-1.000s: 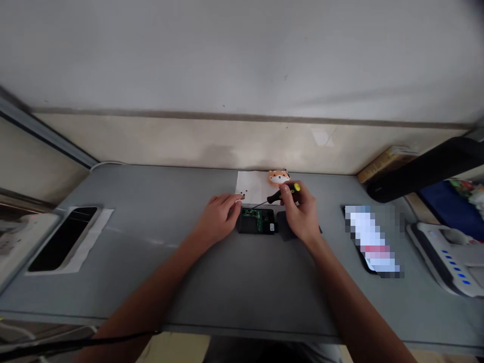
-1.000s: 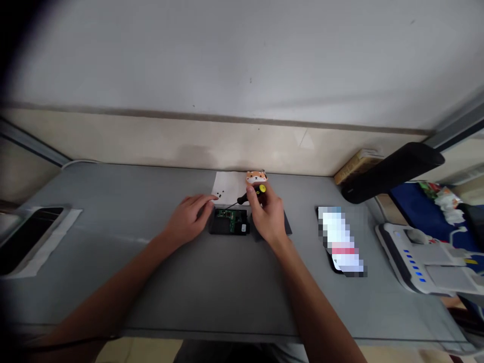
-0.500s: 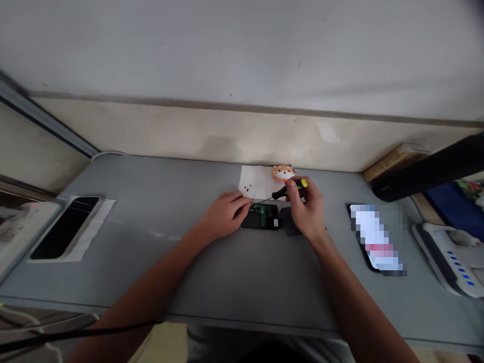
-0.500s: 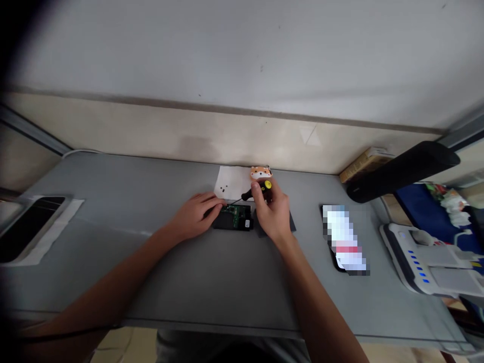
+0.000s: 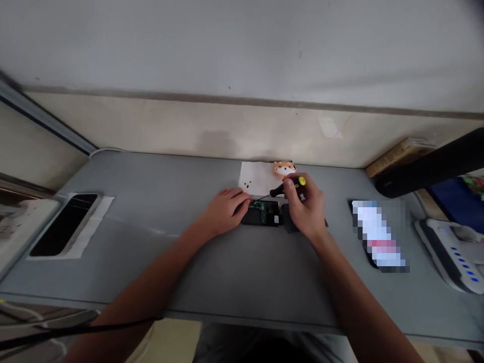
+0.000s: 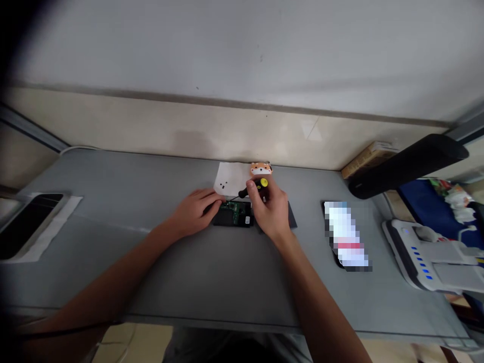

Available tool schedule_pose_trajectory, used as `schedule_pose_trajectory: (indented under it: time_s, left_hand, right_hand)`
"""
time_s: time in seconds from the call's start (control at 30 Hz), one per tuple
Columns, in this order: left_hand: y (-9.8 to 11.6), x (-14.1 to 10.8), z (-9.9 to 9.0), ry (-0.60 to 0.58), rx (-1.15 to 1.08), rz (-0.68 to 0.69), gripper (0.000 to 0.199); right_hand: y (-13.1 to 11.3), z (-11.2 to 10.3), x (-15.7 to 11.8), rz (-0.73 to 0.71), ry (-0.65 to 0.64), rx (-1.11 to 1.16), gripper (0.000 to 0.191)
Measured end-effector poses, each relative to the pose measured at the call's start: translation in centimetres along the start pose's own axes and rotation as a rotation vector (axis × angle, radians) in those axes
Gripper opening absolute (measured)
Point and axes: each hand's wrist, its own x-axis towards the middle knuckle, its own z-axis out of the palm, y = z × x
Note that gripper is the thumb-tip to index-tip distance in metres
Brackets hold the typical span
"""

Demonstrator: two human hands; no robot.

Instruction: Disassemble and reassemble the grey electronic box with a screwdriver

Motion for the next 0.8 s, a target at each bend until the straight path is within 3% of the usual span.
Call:
schedule_pose_trajectory:
  time_s: [0.3, 0.53, 0.67, 0.8]
  left_hand:
    - [0.0, 0.0, -0.1, 0.008, -0.001, 0.025, 0.029]
    - [0.0, 0.0, 0.0, 0.006, 0.008, 0.048, 0.029]
    - [-0.1, 0.0, 0.1, 0.010, 0.009, 0.037, 0.027]
    - [-0.2, 0.0, 0.0, 0.005, -0.001, 0.054, 0.027]
  right_hand:
    - [-0.9, 0.2, -0.2, -0.040, -0.029, -0.014, 0.022]
    - [-1.9, 1.2, 1.4, -0.071, -0.059, -0.031, 0.026]
    - [-2.2, 2.9, 2.6, -0.090, -0.135, 0.259, 0.019]
    - [-1.7, 4.7, 2.5, 0.074, -0.122, 0.624, 0.036]
